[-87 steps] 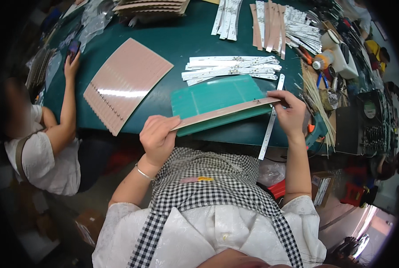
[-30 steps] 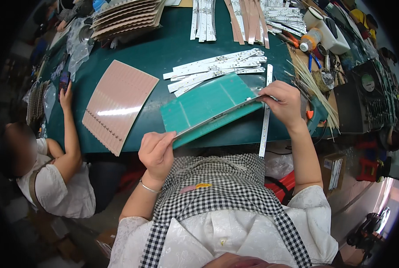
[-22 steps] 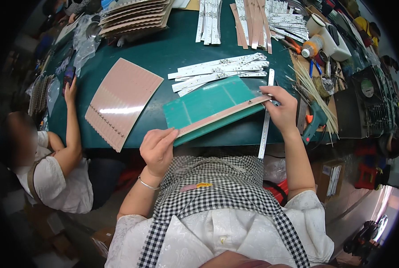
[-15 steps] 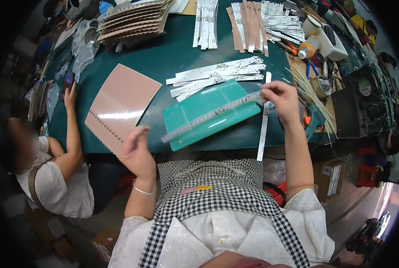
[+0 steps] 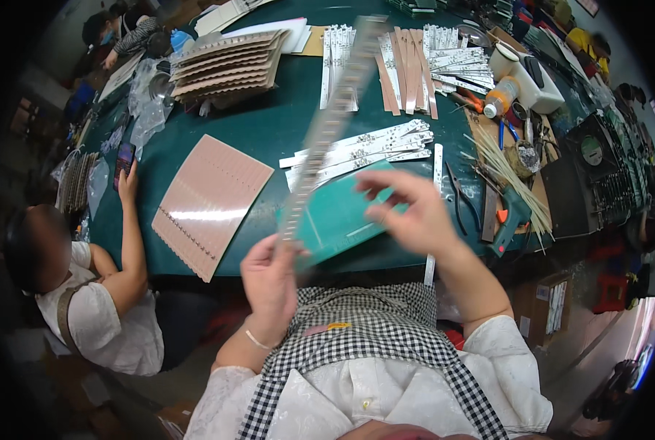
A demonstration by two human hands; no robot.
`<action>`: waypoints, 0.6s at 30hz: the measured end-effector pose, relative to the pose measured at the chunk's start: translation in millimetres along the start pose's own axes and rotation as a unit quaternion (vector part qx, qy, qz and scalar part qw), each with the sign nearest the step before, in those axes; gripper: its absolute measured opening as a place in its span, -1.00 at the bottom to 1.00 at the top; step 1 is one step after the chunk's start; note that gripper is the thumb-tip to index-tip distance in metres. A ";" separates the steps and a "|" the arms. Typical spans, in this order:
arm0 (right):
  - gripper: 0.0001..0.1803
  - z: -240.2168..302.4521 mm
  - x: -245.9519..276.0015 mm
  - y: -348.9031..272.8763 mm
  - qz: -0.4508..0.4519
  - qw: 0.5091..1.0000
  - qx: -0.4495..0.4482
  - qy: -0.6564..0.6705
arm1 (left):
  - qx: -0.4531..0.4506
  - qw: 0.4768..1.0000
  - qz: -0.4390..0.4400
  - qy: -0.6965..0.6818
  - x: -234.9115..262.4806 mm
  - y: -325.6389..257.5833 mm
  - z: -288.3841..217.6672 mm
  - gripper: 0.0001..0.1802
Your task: The person repeatedly picks up large LED panel sheets, peels off individual LED strips, and places them on a green cutting mat. They handle the sheets and strips by hand, stacking the separated strips on the table.
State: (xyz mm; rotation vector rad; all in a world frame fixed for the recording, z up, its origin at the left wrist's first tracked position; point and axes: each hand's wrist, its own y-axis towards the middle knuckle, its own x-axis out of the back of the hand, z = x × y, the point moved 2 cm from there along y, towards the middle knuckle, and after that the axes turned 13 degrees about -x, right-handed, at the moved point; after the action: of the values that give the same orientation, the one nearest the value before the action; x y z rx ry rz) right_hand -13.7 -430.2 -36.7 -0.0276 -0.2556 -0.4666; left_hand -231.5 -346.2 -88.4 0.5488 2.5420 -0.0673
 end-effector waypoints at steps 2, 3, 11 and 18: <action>-0.65 9.2 -21.1 -14.8 -0.035 0.997 0.073 0.017 | 0.076 0.995 0.054 -0.046 -27.7 -6.0 9.2 -0.79; -0.68 7.4 -26.6 -17.9 -0.089 0.989 0.114 0.001 | 0.105 0.988 0.081 -0.084 -39.2 -8.1 12.3 -0.76; -0.72 45.5 31.8 2.2 -0.068 0.953 0.119 -0.270 | -0.252 0.914 0.229 0.223 -34.4 5.2 -28.3 -0.42; -0.67 -15.1 29.3 21.5 0.171 0.892 0.113 -0.403 | -0.320 0.780 0.183 0.507 22.1 18.7 -63.1 -0.60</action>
State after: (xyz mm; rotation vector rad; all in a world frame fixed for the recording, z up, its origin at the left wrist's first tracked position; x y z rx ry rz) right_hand 24.8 -425.2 -43.3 -0.0369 -1.1058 -0.0439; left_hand -272.3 -311.1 -44.6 0.9332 3.0377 1.5674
